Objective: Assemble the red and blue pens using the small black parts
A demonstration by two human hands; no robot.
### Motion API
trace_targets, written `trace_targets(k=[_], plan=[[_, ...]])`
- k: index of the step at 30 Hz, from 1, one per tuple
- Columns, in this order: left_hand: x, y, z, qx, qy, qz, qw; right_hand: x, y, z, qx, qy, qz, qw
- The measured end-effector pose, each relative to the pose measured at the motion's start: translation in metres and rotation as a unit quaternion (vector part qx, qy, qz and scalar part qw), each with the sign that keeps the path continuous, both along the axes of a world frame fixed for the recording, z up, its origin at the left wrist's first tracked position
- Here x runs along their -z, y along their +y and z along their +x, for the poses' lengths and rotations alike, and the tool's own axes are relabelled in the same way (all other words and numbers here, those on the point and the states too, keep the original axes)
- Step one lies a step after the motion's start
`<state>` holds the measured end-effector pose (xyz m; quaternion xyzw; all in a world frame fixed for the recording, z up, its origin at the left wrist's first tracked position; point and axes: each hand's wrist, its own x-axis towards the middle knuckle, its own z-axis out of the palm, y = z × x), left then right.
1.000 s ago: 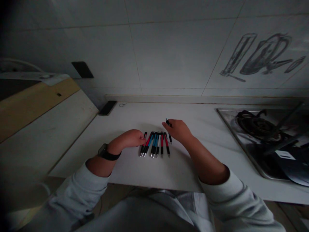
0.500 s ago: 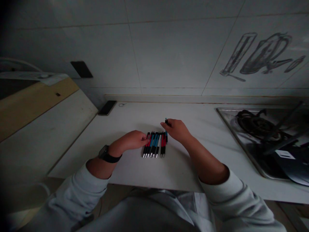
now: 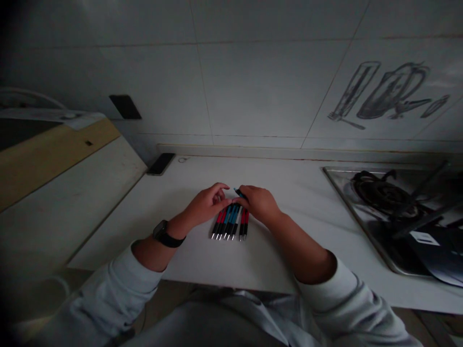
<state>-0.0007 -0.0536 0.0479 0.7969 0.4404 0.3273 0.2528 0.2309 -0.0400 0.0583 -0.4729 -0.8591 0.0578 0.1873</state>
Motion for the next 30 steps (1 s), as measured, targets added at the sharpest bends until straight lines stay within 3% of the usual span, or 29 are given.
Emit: trace_targets(k=[6,14,20,30], plan=[[0.011,0.003,0.008,0.037,-0.046,0.000,0.998,0.012,-0.005,-0.011,-0.033,-0.065,-0.009,0.997],[0.026,0.040,-0.011,-0.122,-0.109,-0.004,0.987,0.024,0.022,0.008,0.036,0.141,-0.016,0.989],[0.039,0.055,-0.015,-0.120,-0.117,-0.017,0.986,0.042,0.039,0.014,0.048,0.183,-0.052,0.981],[0.035,0.052,-0.015,-0.087,-0.133,-0.028,0.987,0.049,0.038,0.009,0.023,0.188,-0.061,0.980]])
